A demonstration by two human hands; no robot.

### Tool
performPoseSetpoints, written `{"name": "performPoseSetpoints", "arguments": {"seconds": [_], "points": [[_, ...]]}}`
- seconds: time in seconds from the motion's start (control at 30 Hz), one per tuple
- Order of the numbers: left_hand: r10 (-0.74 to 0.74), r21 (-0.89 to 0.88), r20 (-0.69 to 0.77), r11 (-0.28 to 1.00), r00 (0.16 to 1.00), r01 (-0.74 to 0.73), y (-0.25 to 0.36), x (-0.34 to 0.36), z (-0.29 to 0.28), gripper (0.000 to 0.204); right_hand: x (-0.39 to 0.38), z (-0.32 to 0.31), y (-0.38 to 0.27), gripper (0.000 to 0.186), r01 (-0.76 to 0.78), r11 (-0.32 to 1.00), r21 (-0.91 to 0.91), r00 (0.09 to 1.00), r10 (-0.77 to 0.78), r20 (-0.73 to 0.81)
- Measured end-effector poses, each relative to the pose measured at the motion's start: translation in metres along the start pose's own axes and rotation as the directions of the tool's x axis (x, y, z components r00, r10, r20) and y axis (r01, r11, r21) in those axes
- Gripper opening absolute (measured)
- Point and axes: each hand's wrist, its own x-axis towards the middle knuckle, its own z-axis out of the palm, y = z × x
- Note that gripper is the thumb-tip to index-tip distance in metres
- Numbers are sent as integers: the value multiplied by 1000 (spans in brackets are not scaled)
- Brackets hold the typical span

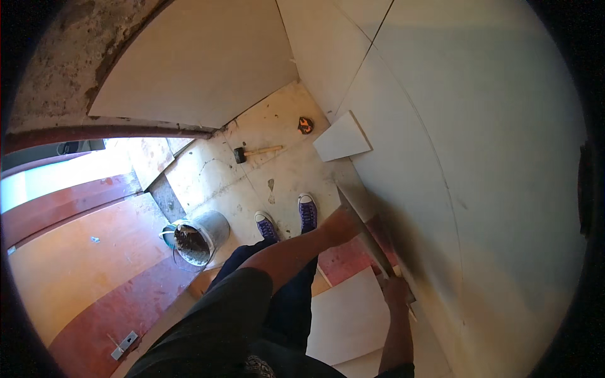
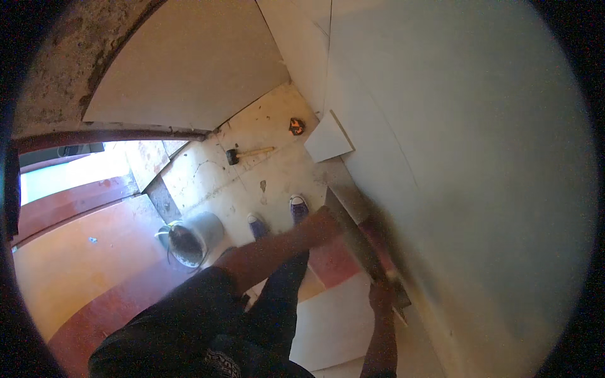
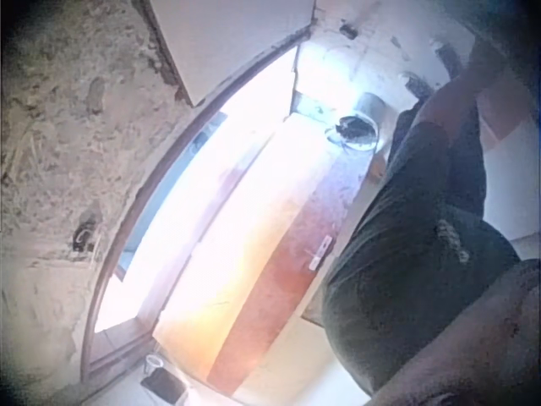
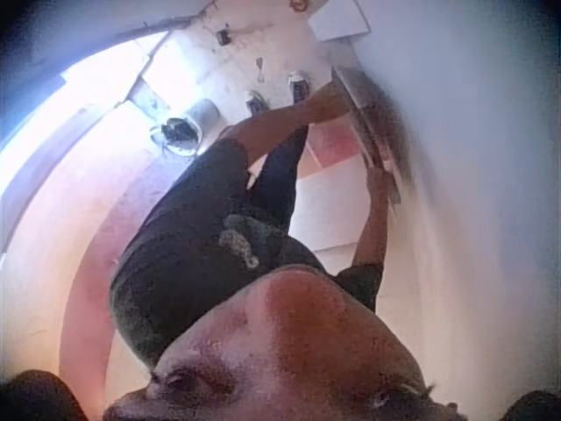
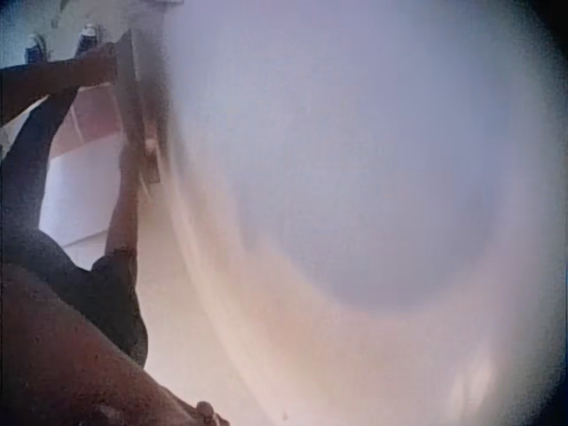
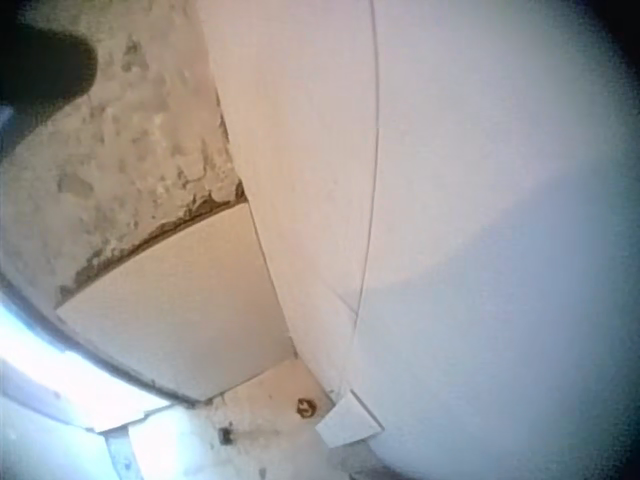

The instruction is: The person holds a large tile against a wall to check the fit, marks the tile with a pencil, and positions it into place while observed by another person.

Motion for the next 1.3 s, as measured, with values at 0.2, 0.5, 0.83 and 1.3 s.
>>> {"name": "performPoseSetpoints", "arguments": {"seconds": [0.2,0.5,0.83,1.3], "points": [[27,23,-19,999,999,-27,-3,18,41,13,14,-4,12,29,81,986,-144,962,-116,-248],[32,0,-148,999,989,-32,7,41,73,13,39,39,54,31,5,1000,13,946,-1,-323],[-11,-102,31,995,999,14,18,55,50,15,32,-19,42,29,41,995,-90,999,-42,-13],[-437,-281,-186,882,880,379,6,20,4,46,38,-45,40,40,-64,998,-5,973,62,-221]]}}
